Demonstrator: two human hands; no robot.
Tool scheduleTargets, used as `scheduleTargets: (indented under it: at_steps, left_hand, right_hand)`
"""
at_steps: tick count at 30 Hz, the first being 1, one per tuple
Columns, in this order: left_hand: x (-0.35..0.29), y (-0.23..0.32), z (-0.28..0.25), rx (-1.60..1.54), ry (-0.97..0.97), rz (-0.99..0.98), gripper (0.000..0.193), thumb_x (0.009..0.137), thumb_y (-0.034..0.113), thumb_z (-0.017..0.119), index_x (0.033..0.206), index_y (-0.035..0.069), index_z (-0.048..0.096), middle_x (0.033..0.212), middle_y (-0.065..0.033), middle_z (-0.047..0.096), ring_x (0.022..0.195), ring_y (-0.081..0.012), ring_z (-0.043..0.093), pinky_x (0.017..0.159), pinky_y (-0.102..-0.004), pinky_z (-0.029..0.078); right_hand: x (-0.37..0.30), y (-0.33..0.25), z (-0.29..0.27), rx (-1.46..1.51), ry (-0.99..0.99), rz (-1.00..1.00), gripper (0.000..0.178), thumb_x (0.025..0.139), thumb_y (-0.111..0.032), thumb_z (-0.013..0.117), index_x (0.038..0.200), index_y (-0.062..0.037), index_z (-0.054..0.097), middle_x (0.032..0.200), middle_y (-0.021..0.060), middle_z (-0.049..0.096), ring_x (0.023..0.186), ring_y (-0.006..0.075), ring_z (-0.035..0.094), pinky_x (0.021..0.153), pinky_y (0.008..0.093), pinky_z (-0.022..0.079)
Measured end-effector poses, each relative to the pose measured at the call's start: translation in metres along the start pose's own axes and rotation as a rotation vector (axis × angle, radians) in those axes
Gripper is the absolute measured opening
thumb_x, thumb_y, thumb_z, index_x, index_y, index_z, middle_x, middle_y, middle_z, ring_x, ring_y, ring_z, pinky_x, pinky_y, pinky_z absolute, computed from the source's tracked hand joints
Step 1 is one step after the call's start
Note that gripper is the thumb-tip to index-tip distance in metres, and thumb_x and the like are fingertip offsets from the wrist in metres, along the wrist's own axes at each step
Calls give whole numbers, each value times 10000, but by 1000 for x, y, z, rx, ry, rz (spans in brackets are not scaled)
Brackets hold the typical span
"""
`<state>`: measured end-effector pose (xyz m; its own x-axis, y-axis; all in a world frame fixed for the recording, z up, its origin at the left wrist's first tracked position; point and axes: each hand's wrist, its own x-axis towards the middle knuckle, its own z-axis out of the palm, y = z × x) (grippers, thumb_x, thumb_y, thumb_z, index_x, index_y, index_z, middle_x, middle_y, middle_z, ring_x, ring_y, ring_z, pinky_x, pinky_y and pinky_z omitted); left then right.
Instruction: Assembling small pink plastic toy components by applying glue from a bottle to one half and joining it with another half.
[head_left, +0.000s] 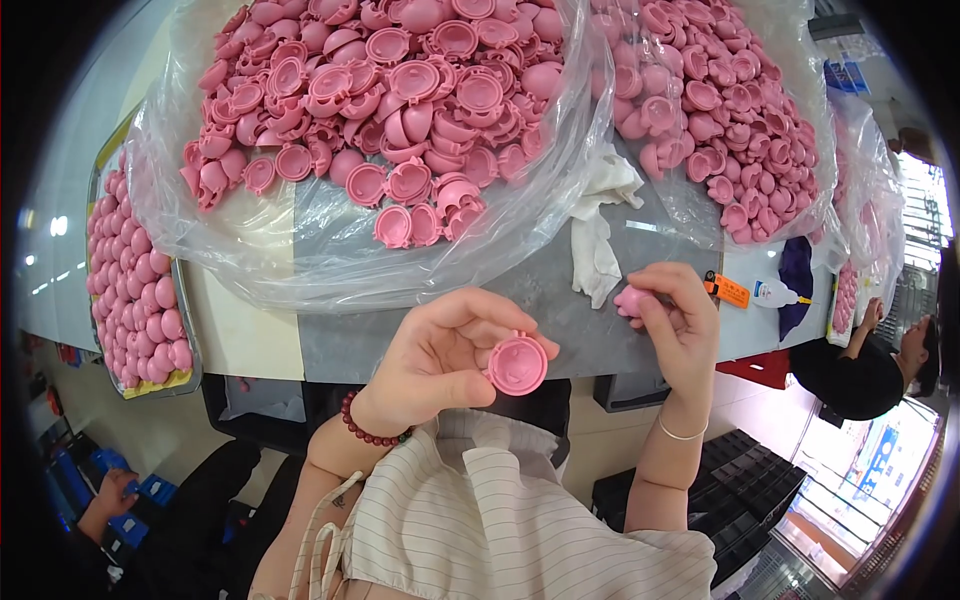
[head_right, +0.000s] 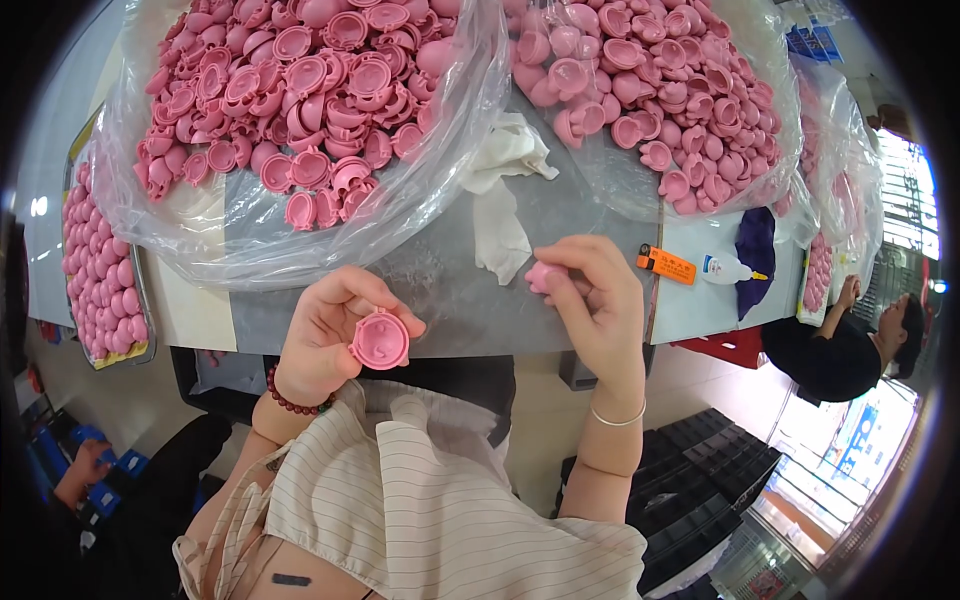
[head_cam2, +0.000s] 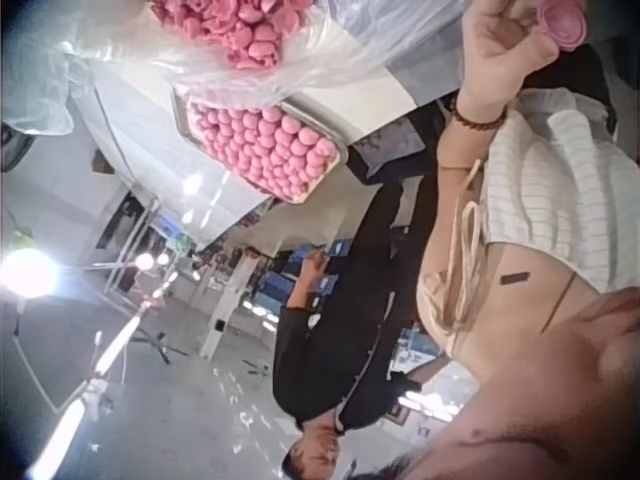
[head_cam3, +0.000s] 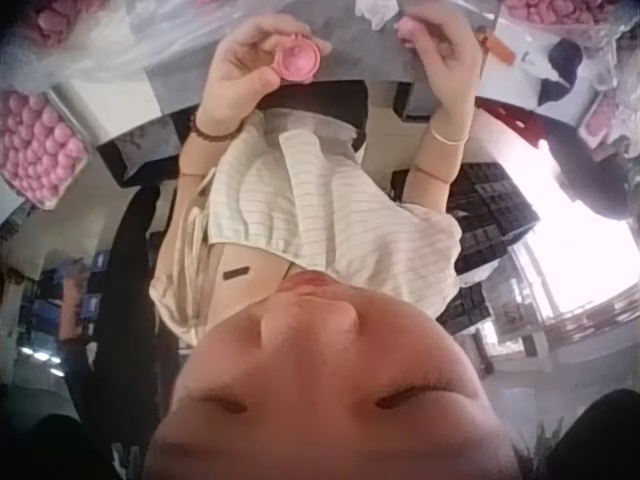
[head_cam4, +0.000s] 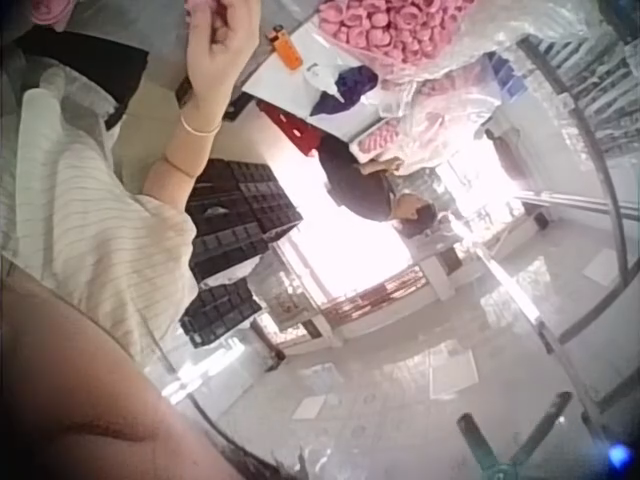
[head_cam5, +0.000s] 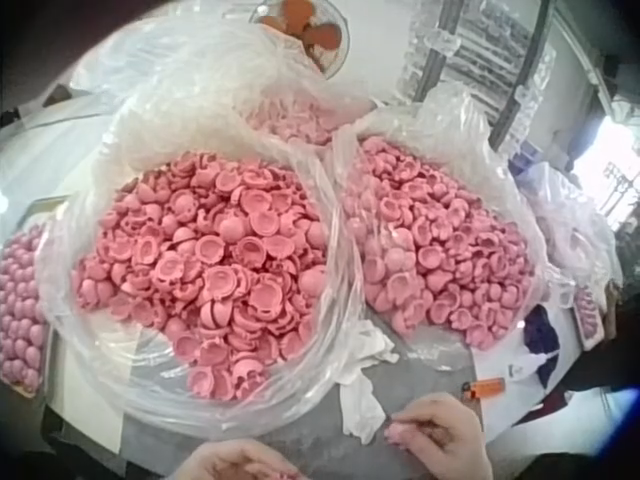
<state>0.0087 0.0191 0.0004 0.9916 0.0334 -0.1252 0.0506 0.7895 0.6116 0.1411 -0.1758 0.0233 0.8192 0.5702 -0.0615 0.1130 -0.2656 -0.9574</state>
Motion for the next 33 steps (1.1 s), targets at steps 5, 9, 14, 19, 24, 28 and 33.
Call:
scheduleTargets:
  at_steps: [5, 9, 14, 19, 24, 28, 33]
  left_hand:
    - [2, -4, 0, 20, 38, 40, 572, 613, 352, 756, 960, -3, 471, 892, -149, 589, 755, -181, 606, 668, -262, 500]
    - [2, -3, 1, 25, 74, 34, 570, 606, 366, 760, 935, -5, 479, 878, -128, 586, 757, -179, 606, 650, -259, 502]
    - [3, -1, 0, 36, 25, -25, 544, 620, 334, 758, 940, -7, 482, 891, -126, 584, 803, -185, 601, 693, -270, 498]
    - [2, -7, 3, 216, -12, 117, 466, 606, 66, 760, 979, -23, 493, 983, -162, 561, 911, -216, 567, 804, -311, 461]
    - [3, -11, 3, 374, -69, 201, 428, 590, 5, 754, 956, -25, 534, 989, -174, 554, 911, -219, 562, 806, -314, 459]
    - [4, -11, 4, 480, -53, 243, 401, 572, -6, 758, 922, -16, 563, 963, -167, 559, 897, -210, 556, 776, -301, 465]
    - [4, -13, 3, 522, -44, 253, 400, 571, -16, 755, 923, -19, 563, 977, -169, 553, 888, -204, 553, 775, -290, 459]
  right_hand:
    - [-3, -1, 1, -617, 100, -242, 192, 701, 44, 565, 890, 13, 577, 870, 93, 533, 720, 144, 519, 570, 221, 421]
    - [-2, -7, -1, -695, 76, -290, 239, 660, 20, 605, 897, 1, 586, 843, 88, 550, 712, 167, 523, 589, 239, 423]
    - [-7, -7, -1, -752, 18, -321, 314, 596, -6, 644, 905, 1, 589, 839, 91, 551, 689, 195, 517, 605, 261, 418]
    - [-20, -19, 18, -379, 24, -393, 332, 582, -88, 702, 877, 17, 589, 814, 104, 559, 689, 208, 533, 619, 279, 429]
    - [-13, -17, 38, -328, -49, -578, 340, 610, -218, 728, 833, 6, 601, 816, 95, 574, 708, 215, 550, 603, 285, 434]
    - [-13, -11, 42, -298, -69, -591, 355, 614, -250, 722, 834, 2, 603, 819, 89, 576, 706, 212, 547, 593, 278, 434]
    - [-13, -8, 43, -318, -51, -632, 347, 609, -247, 725, 834, -10, 607, 782, 68, 566, 675, 187, 535, 562, 267, 426]
